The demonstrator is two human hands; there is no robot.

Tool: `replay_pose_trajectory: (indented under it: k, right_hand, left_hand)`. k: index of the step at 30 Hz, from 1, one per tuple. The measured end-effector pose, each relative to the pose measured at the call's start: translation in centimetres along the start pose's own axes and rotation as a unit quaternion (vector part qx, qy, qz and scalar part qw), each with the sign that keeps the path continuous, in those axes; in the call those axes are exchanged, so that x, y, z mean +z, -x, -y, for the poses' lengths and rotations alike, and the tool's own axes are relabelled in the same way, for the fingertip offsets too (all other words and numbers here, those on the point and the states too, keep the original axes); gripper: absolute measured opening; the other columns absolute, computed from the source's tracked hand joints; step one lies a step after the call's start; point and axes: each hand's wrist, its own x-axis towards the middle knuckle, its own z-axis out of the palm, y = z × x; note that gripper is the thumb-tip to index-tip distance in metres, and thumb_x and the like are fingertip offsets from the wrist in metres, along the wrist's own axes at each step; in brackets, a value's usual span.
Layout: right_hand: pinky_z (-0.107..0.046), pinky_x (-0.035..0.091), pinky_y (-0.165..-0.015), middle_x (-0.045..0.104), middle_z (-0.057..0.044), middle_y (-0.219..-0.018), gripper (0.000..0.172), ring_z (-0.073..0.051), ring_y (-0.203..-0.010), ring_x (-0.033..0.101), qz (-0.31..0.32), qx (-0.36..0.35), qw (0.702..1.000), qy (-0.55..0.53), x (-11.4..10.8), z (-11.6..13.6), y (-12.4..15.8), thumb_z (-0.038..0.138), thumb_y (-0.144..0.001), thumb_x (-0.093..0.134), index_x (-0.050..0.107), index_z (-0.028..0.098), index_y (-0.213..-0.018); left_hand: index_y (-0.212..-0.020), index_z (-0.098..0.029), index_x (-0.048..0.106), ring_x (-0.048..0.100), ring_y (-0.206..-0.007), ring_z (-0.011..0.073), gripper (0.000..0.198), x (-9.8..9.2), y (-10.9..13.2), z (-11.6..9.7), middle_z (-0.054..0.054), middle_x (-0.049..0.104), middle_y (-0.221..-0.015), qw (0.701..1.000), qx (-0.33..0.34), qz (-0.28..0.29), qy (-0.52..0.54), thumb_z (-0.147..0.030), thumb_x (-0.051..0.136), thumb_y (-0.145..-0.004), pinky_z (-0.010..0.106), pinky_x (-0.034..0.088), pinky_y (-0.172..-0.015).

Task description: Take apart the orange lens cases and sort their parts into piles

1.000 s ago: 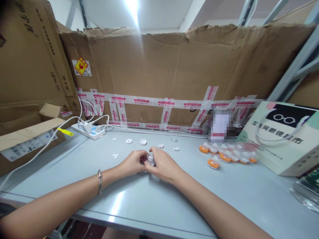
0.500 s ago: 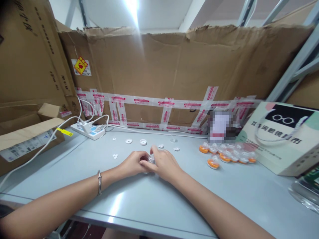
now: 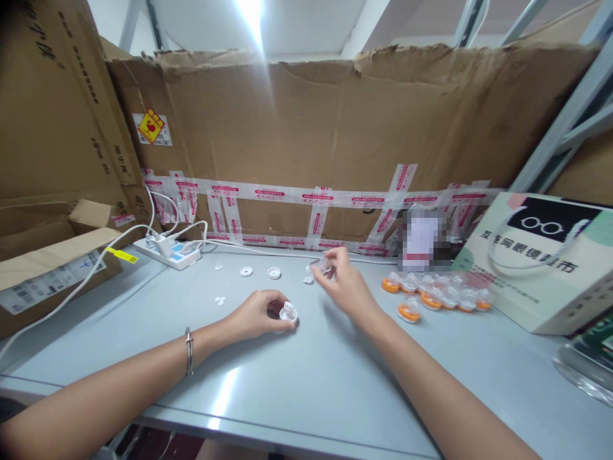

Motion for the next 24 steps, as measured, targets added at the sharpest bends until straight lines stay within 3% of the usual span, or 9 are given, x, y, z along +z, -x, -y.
replay_pose_trajectory:
  k: [2,5,8,14,16,19,22,23,24]
  right_hand:
    - [-0.028,0.041,-0.061,0.061,-0.007,-0.08,0.035,-0.02,-0.067,0.058,-0.065,0.048,0.993,0.081,-0.9,-2.0,-1.4,0.042,-0.079,0.048,0.04,0.017,-0.102]
    - [-0.03,0.041,-0.067,0.065,-0.011,-0.083,0.03,-0.024,-0.077,0.06,0.0,0.07,0.975,0.213,-1.3,-5.2,-3.2,0.031,-0.081,0.048,0.046,0.015,-0.106]
    - [-0.03,0.041,-0.071,0.066,-0.013,-0.086,0.025,-0.026,-0.083,0.061,0.031,0.076,0.969,0.233,-0.5,-7.7,-4.0,0.02,-0.077,0.052,0.055,0.015,-0.101]
    - [-0.032,0.042,-0.068,0.066,-0.014,-0.08,0.035,-0.027,-0.079,0.062,0.001,0.098,0.969,0.226,1.7,-9.5,-4.5,0.02,-0.076,0.053,0.052,0.009,-0.109]
    - [-0.035,0.042,-0.071,0.063,-0.016,-0.086,0.042,-0.029,-0.085,0.059,-0.029,0.097,0.97,0.221,1.8,-9.3,-4.7,0.024,-0.074,0.055,0.049,0.007,-0.112]
    - [-0.041,0.038,-0.083,0.048,-0.021,-0.112,0.048,-0.031,-0.108,0.045,-0.114,0.069,0.969,0.21,1.5,-7.5,-4.2,0.028,-0.075,0.053,0.041,0.007,-0.117]
    - [-0.04,0.038,-0.085,0.045,-0.017,-0.11,0.036,-0.027,-0.107,0.043,-0.225,-0.048,0.966,0.115,1.3,-3.8,-2.1,0.031,-0.079,0.049,0.044,0.011,-0.109]
    - [-0.037,0.041,-0.08,0.049,-0.013,-0.1,0.03,-0.024,-0.095,0.049,-0.201,-0.079,0.974,0.074,1.4,-2.4,-1.1,0.032,-0.08,0.048,0.045,0.013,-0.103]
    - [-0.033,0.044,-0.072,0.052,-0.008,-0.089,0.026,-0.02,-0.082,0.052,-0.122,-0.104,0.986,0.038,1.6,-1.1,-0.1,0.032,-0.08,0.048,0.046,0.016,-0.099]
  left_hand:
    - [-0.081,-0.013,0.06,0.057,-0.069,0.0153,0.026,-0.1,0.1,-0.1,0.003,0.063,-0.075,1.0,0.002,0.003,0.001,-0.027,0.067,-0.061,0.023,0.044,-0.063]
    - [-0.082,-0.013,0.06,0.058,-0.07,0.0156,0.026,-0.2,0.2,-0.2,0.003,0.063,-0.076,1.0,0.002,0.004,0.005,-0.027,0.067,-0.061,0.024,0.044,-0.064]
    - [-0.082,-0.013,0.06,0.058,-0.071,0.0157,0.025,-0.3,0.4,-0.3,0.004,0.063,-0.077,1.0,0.006,0.006,0.002,-0.026,0.067,-0.061,0.024,0.044,-0.064]
    - [-0.081,-0.012,0.061,0.057,-0.07,0.0152,0.025,-0.5,0.6,-0.2,0.004,0.063,-0.076,1.0,0.02,0.004,0.003,-0.026,0.067,-0.062,0.023,0.044,-0.064]
    - [-0.082,-0.012,0.061,0.057,-0.07,0.0151,0.025,-0.4,0.6,-0.1,0.003,0.063,-0.076,1.0,0.02,0.002,0.004,-0.026,0.067,-0.062,0.023,0.044,-0.064]
    - [-0.082,-0.012,0.061,0.057,-0.07,0.0149,0.027,-0.4,0.6,-0.1,0.003,0.063,-0.076,1.0,0.018,0.001,0.005,-0.028,0.068,-0.061,0.022,0.043,-0.064]
    - [-0.081,-0.013,0.062,0.056,-0.07,0.0148,0.029,-0.4,0.5,-0.1,0.002,0.063,-0.075,1.0,0.019,0.003,0.016,-0.03,0.07,-0.06,0.022,0.043,-0.063]
    - [-0.079,-0.013,0.062,0.056,-0.069,0.0146,0.028,-0.3,0.5,-0.1,0.002,0.062,-0.073,1.0,0.021,0.002,0.018,-0.031,0.071,-0.059,0.021,0.042,-0.062]
    - [-0.077,-0.013,0.062,0.055,-0.067,0.0141,0.027,-0.3,0.5,0.0,0.001,0.062,-0.071,1.0,0.025,0.001,0.017,-0.032,0.071,-0.059,0.021,0.041,-0.061]
